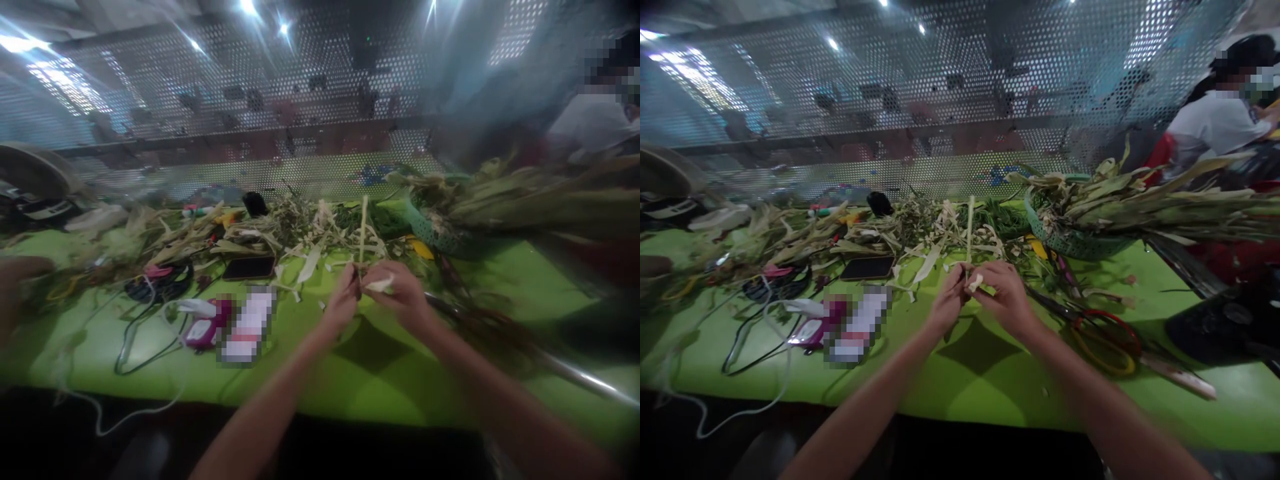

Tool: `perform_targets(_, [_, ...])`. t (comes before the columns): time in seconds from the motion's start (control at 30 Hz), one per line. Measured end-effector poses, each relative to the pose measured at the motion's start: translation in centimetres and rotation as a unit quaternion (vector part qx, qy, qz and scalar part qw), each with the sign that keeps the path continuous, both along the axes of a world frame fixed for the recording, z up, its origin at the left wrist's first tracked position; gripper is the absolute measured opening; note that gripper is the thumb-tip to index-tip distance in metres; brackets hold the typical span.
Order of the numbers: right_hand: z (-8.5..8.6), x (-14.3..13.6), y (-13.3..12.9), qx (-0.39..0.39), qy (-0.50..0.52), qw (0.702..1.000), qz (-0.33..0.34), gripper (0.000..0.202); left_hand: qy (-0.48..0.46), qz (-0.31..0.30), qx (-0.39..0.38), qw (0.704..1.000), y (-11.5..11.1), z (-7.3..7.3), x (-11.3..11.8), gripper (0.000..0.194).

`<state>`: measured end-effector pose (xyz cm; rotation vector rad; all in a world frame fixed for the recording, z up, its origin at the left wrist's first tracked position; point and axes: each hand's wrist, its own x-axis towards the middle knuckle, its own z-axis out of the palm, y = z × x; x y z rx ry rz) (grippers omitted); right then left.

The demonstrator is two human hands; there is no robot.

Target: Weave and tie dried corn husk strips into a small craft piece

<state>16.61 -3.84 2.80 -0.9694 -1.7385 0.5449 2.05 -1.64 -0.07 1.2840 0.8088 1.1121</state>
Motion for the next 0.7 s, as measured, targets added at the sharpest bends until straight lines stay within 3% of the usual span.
perform_targets(0.07, [0.1,-0.2,-0.3,0.026,-0.027,0.999,-0.007,0.004,-0.038,-0.003,-0.023,0.999,0.0,0.2,-0.2,0.02])
perform_targets(0.3, [0.3,0.0,-0.2,0.032,0.031,0.999,-0.003,0.012,-0.061,0.006,-0.11,0.992,0.0,1.7,-0.4,0.02])
perform_targets(0.47, [0.1,-0.9,-0.7,-0.054,0.109,0.992,0.019,0.014,-0.12,0.001,-0.079,0.99,-0.5,1.5,-0.6,0.031])
perform_targets(0.53, [-0.2,-1.4,-0.8,-0.136,0.192,0.971,0.051,0.015,-0.137,0.009,-0.076,0.988,-0.4,1.3,-0.6,0.033])
perform_targets(0.6, [-0.5,-1.6,-0.7,-0.218,0.282,0.93,0.083,0.018,-0.137,0.019,-0.093,0.986,-0.1,1.2,-0.5,0.033])
perform_targets(0.7, [-0.7,-1.4,-0.4,-0.283,0.36,0.884,0.094,0.022,-0.138,0.023,-0.127,0.982,0.2,1.3,-0.4,0.03])
